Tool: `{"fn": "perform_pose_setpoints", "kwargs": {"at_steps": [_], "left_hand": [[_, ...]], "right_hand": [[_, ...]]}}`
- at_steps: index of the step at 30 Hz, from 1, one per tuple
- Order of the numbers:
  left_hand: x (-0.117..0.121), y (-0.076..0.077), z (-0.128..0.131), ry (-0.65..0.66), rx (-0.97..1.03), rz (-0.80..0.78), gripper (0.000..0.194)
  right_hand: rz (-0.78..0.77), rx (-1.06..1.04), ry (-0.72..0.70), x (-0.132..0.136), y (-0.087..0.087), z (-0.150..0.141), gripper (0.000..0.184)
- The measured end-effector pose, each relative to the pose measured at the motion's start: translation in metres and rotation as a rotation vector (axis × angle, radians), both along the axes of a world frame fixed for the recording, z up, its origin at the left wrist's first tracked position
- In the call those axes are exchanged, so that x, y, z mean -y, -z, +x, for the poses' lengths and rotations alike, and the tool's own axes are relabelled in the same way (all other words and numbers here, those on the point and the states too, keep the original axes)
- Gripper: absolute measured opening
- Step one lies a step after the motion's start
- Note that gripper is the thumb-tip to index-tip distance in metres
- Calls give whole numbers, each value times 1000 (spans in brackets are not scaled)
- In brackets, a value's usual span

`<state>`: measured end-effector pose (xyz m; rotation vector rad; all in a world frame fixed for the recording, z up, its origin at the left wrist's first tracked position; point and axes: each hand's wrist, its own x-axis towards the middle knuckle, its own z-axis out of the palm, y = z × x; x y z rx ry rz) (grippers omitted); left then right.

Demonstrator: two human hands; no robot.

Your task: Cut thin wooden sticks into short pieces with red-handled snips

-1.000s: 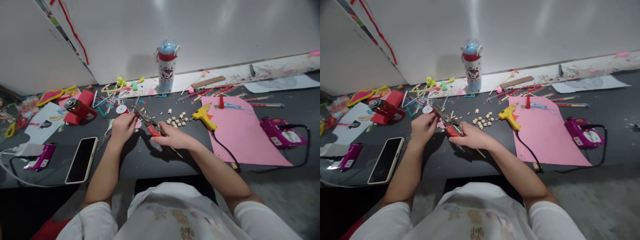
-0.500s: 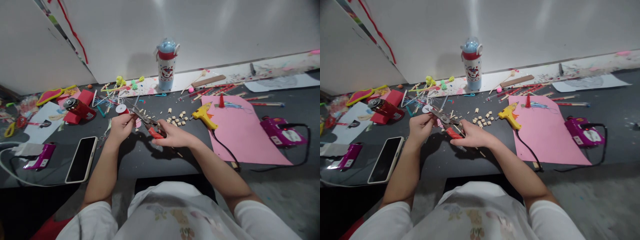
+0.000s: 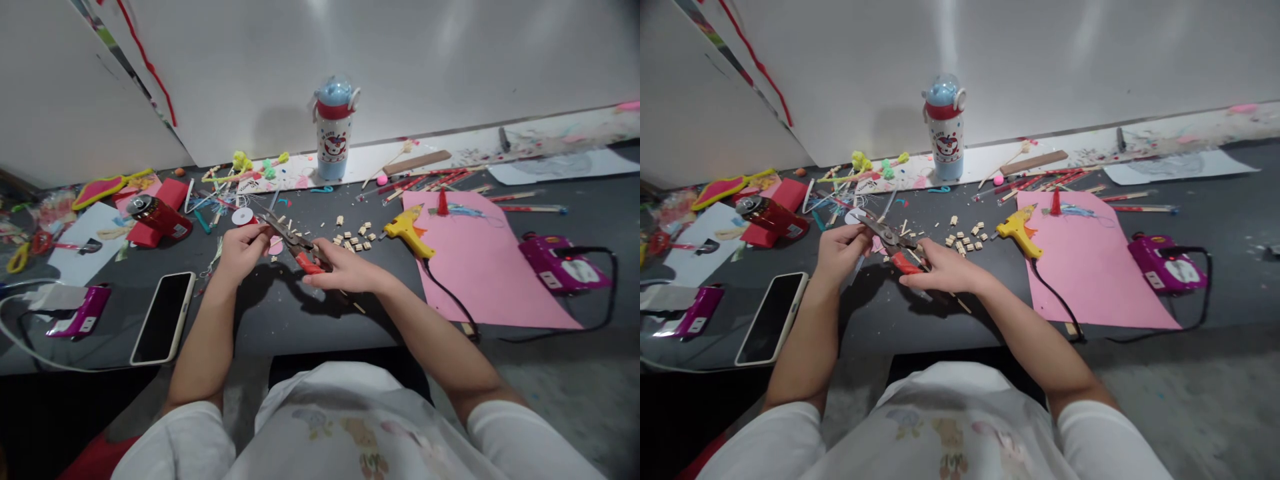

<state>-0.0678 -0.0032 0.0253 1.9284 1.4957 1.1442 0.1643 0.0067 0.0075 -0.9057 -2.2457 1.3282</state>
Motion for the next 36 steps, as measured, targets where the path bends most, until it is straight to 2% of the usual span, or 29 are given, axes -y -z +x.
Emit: {"fn": "perform_pose_setpoints", "kwargs": {"at_steps": [7, 12, 16, 20, 27, 32, 36], "left_hand": [[1, 0, 3, -84, -113, 77, 31], [2, 4, 1, -101, -295, 211, 27], [1, 7, -2, -95, -459, 346, 20], [1, 9, -3, -118, -526, 401, 18], [0, 9, -3, -107, -624, 419, 21], [-1, 10, -4, -68, -612, 443, 19], [-2, 11, -2, -106, -598, 400, 19]], "right_hand": [[-16, -62, -8, 1, 3, -4, 45], [-54, -97, -39, 2, 2, -5, 38], [-90, -106, -50, 2, 3, -5, 41], [-102, -105, -35, 2, 5, -5, 46], [-42, -7, 50, 1, 9, -6, 58], [-10, 14, 51, 1, 10, -6, 58], [-7, 1, 64, 2, 9, -5, 56]]}}
